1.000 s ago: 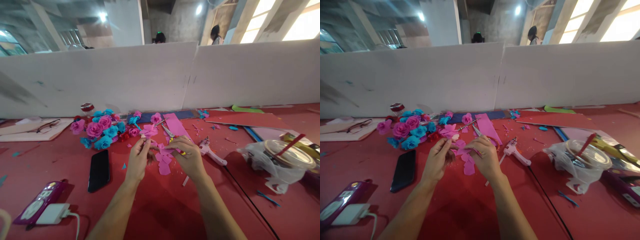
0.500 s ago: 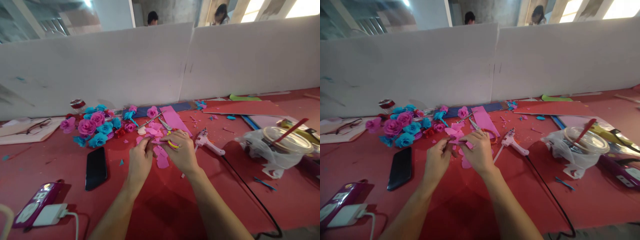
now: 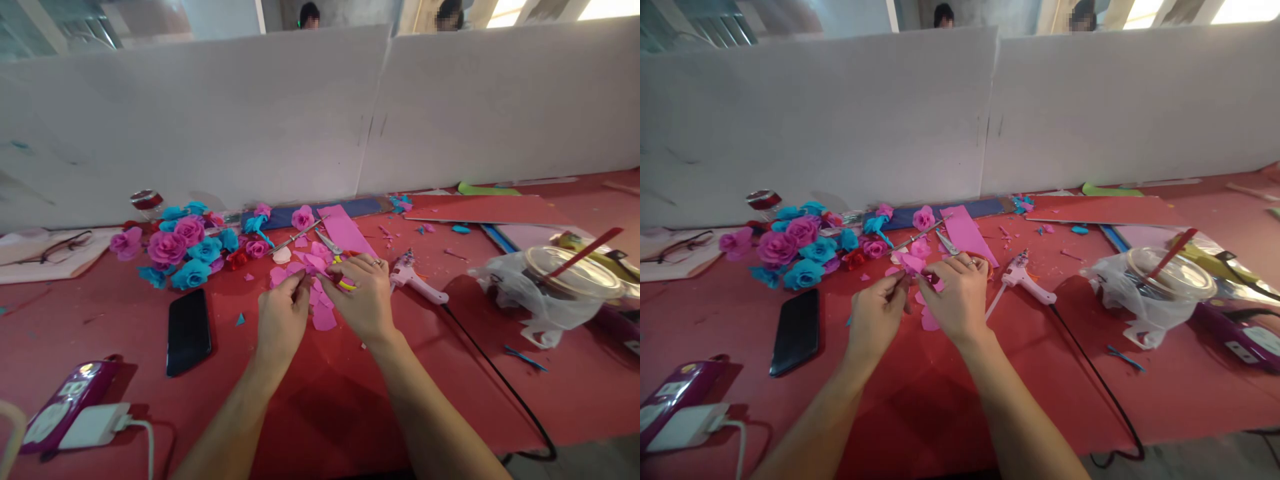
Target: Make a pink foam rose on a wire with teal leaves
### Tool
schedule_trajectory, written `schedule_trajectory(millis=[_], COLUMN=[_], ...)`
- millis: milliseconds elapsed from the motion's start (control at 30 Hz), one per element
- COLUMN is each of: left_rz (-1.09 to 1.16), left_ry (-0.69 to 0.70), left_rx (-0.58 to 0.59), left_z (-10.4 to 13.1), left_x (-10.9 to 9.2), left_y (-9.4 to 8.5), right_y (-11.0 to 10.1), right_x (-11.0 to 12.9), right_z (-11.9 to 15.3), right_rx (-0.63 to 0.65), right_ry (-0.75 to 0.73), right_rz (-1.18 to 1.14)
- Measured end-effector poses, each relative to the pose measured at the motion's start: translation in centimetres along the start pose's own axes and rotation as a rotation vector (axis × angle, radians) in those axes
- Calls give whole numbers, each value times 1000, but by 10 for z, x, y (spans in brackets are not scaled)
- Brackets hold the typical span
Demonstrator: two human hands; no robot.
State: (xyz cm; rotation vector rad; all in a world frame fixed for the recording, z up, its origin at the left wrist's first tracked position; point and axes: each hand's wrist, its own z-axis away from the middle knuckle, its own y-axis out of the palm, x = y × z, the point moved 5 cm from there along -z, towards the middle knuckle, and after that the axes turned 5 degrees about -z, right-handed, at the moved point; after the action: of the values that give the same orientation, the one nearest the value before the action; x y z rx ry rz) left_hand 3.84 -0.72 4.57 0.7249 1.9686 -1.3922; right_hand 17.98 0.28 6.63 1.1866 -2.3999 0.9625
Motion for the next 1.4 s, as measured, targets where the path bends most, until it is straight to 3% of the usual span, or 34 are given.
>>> schedule_trajectory(millis=[433, 1100, 1233, 1400], left_rz=[-35, -98, 41, 499], left_ry=[55, 150, 121, -29], left_rx=[-25, -118, -107, 81], left_z=[2, 5, 5, 1], left_x=[-6, -5, -4, 5], left_y=[-1, 0, -1, 7], right_y=[-1, -8, -10, -15], right_x=[6, 8, 9, 18], right_z=[5, 4, 3, 4], right_rx=[-23, -90, -116, -195], right_ry=[-164, -216, -159, -188], right_rz=[249, 187, 165, 68])
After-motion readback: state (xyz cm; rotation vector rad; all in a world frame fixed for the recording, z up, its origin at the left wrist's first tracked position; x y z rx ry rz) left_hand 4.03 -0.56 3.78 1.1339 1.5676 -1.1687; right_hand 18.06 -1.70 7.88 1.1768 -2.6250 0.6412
